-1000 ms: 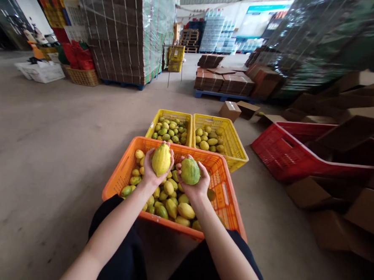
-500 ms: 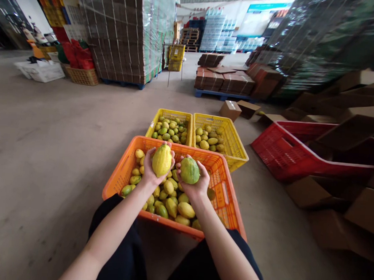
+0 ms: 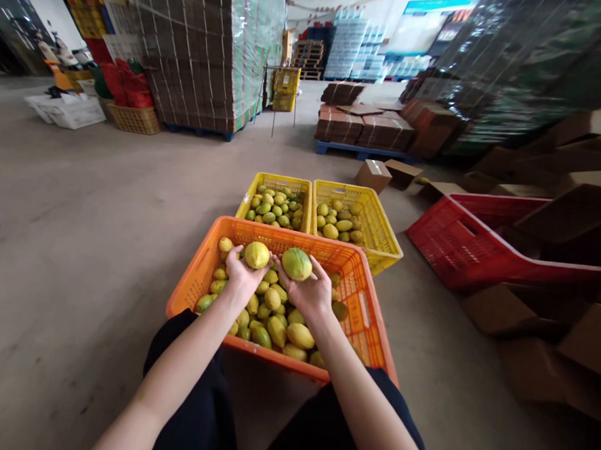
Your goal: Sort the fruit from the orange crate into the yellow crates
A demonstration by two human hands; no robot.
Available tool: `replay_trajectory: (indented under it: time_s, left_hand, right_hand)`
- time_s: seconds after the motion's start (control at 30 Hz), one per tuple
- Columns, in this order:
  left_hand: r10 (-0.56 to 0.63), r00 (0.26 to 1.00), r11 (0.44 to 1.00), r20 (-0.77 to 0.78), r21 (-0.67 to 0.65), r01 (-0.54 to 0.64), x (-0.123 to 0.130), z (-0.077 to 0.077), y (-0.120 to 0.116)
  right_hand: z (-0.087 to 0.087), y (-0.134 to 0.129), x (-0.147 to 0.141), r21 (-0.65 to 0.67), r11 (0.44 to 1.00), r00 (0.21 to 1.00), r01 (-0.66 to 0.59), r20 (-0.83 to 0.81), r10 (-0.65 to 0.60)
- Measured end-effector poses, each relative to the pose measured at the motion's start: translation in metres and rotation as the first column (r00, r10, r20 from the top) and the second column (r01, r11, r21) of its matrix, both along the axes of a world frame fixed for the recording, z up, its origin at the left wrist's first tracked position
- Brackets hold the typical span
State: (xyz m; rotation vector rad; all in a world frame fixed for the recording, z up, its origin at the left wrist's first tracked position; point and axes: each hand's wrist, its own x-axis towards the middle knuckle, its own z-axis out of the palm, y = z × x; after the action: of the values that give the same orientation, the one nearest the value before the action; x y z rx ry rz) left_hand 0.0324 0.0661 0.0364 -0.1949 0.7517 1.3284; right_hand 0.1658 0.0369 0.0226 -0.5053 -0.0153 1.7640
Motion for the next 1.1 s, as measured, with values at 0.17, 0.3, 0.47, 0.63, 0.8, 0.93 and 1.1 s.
replay_trajectory:
  time_s: [0.17,0.3,0.47,0.63,0.8,0.93,1.1]
  left_hand:
    - [0.048,0.999,0.999,-0.017,-0.019,-0.048,-0.001,0.005,-0.002]
    - [0.064,0.998,0.998,-0.01,-0.028,-0.065,-0.003,0.008,-0.004]
    - [0.026,0.999,0.999,0.045,-0.041,-0.024,-0.004,0.006,-0.004]
    - [-0.087,0.981,0.994,0.176,0.076,0.074,-0.002,0.009,-0.005]
    - [-0.298,0.937,0.903,0.182,0.372,0.215,-0.002,0.018,-0.012]
    - [-0.376,0.926,0.824,0.028,0.467,0.321,-0.006,0.019,-0.017]
    - [-0.393,0.916,0.745,-0.073,0.559,0.364,-0.011,0.007,-0.018]
  right_hand:
    - [-0.002,0.003,-0.001,-0.03,1.0,1.0,-0.011,0.002,0.011]
    - [-0.002,0.005,-0.003,-0.068,0.998,0.999,0.01,0.048,-0.007]
    - [-0.005,0.006,-0.001,-0.065,0.998,0.998,0.015,0.062,-0.011]
    - [-0.009,0.002,0.004,-0.018,1.0,0.996,0.001,0.085,0.0]
    - [-0.002,-0.003,0.004,0.176,0.984,0.995,-0.038,0.096,0.021]
    - [0.003,-0.005,0.005,0.319,0.946,0.992,-0.059,0.124,0.02]
    - [0.001,-0.009,0.008,0.425,0.887,0.982,-0.181,0.128,0.139]
